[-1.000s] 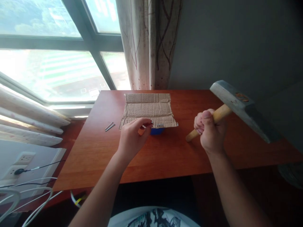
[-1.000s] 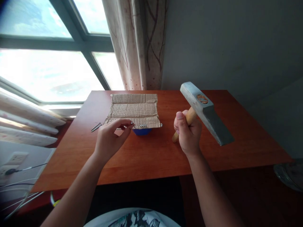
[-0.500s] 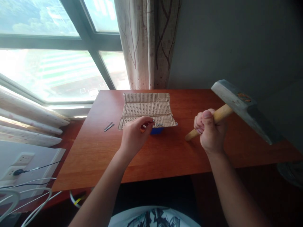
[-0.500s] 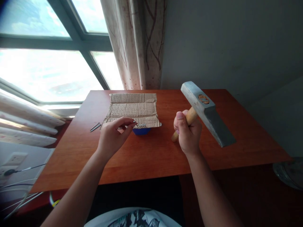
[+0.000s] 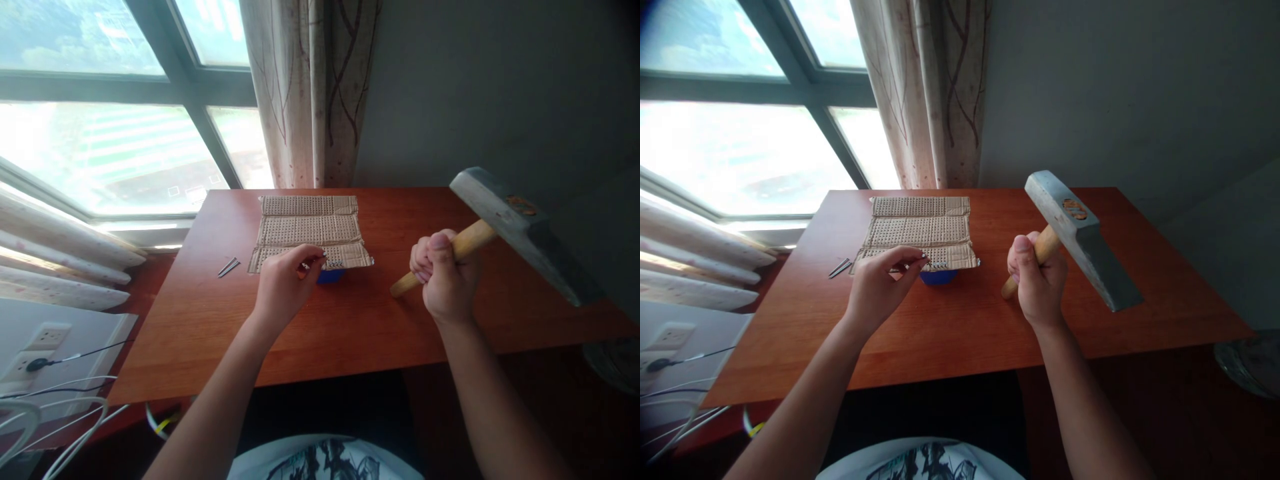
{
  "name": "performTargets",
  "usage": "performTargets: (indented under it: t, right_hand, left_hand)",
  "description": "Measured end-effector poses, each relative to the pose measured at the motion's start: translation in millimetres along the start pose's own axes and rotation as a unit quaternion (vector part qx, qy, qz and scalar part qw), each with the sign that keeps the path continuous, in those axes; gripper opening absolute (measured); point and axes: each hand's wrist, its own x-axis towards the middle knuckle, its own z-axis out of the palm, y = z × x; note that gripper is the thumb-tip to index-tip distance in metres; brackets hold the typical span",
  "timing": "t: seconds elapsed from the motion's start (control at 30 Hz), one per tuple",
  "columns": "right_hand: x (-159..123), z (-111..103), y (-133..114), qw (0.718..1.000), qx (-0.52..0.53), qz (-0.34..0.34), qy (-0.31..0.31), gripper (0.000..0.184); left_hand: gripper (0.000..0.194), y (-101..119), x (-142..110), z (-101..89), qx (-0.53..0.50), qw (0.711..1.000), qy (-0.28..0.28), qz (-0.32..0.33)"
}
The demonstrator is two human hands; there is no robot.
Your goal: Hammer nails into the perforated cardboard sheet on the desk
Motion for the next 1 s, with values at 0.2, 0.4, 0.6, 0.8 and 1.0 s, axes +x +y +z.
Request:
performTargets:
  t: [0.2,0.4,0.6,0.8,1.0]
  right_hand:
    - [0.2,-0.1,-0.5,1.000,-0.002,0.000,0.003,0.046]
    - [-0.4,-1.0,-0.3,1.000,0.003,0.005,0.002,0.045]
    - [-0.9,-0.9,-0.6,1.000,0.015,0.006,0.002,0.045]
    - [-0.4,-0.7,-0.5,1.000,0.014,0.008,0.001,0.045]
    - [-0.7,0.5,-1.6,1.000,0.002,0.009,-0.001,0.045]
  left_hand:
    - [0.006,-1.4,-0.4,1.6,0.007,1.000,-0.002,0.009]
    - [0.007,-0.2,-0.1,1.3,0.008,1.000,0.001,0.015]
    - [0.008,-1.1,-0.6,1.8,-0.010,1.000,-0.001,0.011]
    - [0.006,-4.5,-1.7,4.3,-0.002,1.000,0.003,0.016]
    - [0.007,-5.9,-3.0,6.3,-0.022,1.000,0.007,0.009]
